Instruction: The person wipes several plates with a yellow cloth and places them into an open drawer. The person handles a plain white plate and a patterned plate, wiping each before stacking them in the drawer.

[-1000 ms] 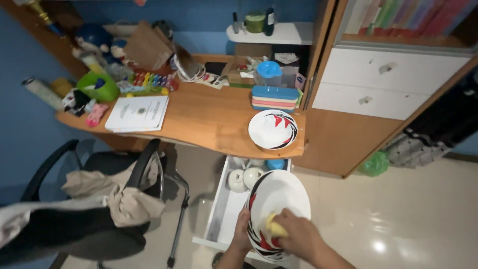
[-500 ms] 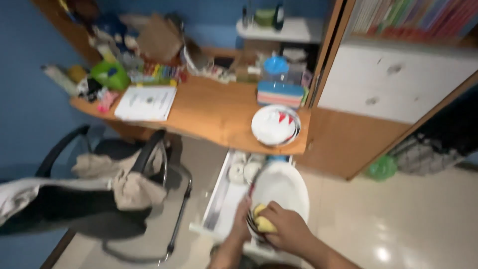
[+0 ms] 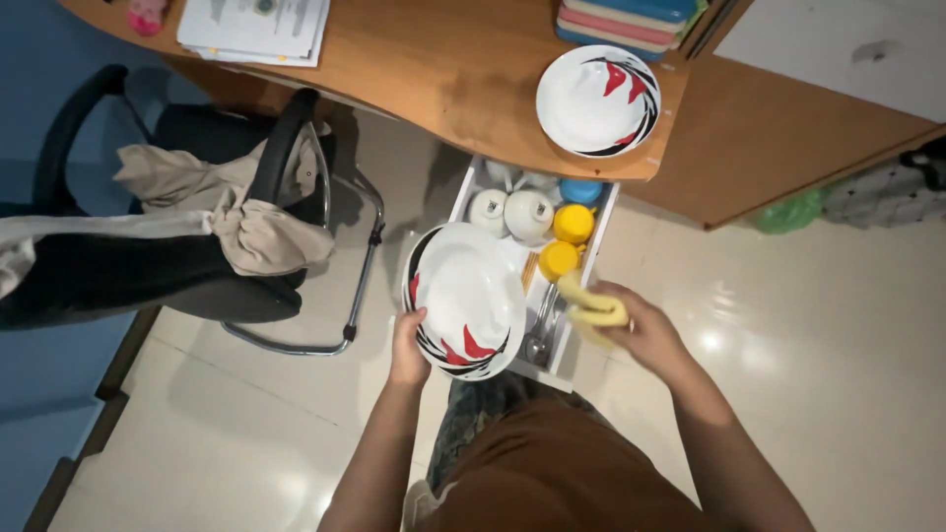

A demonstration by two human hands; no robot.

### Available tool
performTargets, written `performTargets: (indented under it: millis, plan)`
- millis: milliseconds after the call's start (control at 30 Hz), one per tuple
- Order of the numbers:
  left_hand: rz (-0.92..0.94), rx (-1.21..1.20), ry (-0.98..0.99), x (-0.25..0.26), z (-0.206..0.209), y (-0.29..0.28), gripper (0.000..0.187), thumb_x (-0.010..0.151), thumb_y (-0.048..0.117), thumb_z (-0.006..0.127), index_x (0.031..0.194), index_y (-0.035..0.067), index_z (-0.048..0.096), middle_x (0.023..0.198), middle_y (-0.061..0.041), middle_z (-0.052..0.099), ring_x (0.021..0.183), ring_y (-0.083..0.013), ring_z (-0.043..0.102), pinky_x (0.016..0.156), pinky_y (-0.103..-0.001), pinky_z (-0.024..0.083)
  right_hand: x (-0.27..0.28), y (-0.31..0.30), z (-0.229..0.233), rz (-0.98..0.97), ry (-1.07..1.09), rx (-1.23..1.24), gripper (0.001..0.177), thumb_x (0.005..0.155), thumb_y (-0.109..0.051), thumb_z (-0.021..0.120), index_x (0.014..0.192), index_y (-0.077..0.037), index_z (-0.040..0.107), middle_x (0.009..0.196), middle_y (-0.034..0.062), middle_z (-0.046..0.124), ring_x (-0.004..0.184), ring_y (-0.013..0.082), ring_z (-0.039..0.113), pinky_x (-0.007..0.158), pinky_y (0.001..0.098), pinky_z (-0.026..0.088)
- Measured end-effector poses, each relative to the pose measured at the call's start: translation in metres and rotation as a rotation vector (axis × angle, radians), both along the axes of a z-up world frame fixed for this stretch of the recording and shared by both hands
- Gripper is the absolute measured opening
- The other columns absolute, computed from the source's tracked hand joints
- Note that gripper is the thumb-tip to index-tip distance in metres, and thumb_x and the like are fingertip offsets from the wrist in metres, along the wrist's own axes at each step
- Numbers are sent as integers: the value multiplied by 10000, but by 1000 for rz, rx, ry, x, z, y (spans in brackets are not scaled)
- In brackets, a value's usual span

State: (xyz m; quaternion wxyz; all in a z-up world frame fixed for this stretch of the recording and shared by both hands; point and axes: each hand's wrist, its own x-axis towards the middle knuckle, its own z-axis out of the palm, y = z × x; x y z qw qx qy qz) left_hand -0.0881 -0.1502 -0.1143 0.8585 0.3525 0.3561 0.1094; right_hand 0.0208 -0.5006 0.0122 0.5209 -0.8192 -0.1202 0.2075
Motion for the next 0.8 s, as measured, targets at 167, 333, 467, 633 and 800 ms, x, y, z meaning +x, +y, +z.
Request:
performTargets:
  millis: [167,333,467,633,800]
  plan:
    - [8,-33,-42,18,45,0,601,794,245,666,1374,98,614,1183,-189,723,1055,-314,718,922,-430,591,68,36,-89,-301,266,407,696,807,29,767,1442,-18,488,1330,200,610,1209,354,605,1041,504,490]
    - [15,-102,-25,29,40,31,621,794,228,664,1401,112,611,1202,-193,716,1076,-349,705,941,-449,583,159,136,-116,-469,411,728,598,822,-9,769,1379,-41,557,1264,117,668,1115,246,687,949,408,572]
    - [26,-192,59,25,-3,71,606,808,149,648,1407,92,585,1209,-238,708,1061,-369,706,951,-468,571,256,215,-100,-425,-105,190,553,828,-262,853,1306,-141,602,1157,119,691,1073,301,672,897,443,561]
    - [-31,-121,148,20,52,106,582,757,80,670,1334,23,617,1168,-264,729,1027,-394,714,904,-483,569,326,294,-116,-179,-330,-579,1064,828,-442,828,1613,-63,219,1601,239,381,1524,392,269,1156,563,401]
    - [-341,137,20,23,28,133,895,704,265,564,1549,24,392,1623,-235,390,1487,-430,325,1169,-563,232,290,304,-136,-54,-408,-512,738,886,-276,653,1479,100,427,1608,337,277,1497,491,233,1169,509,292]
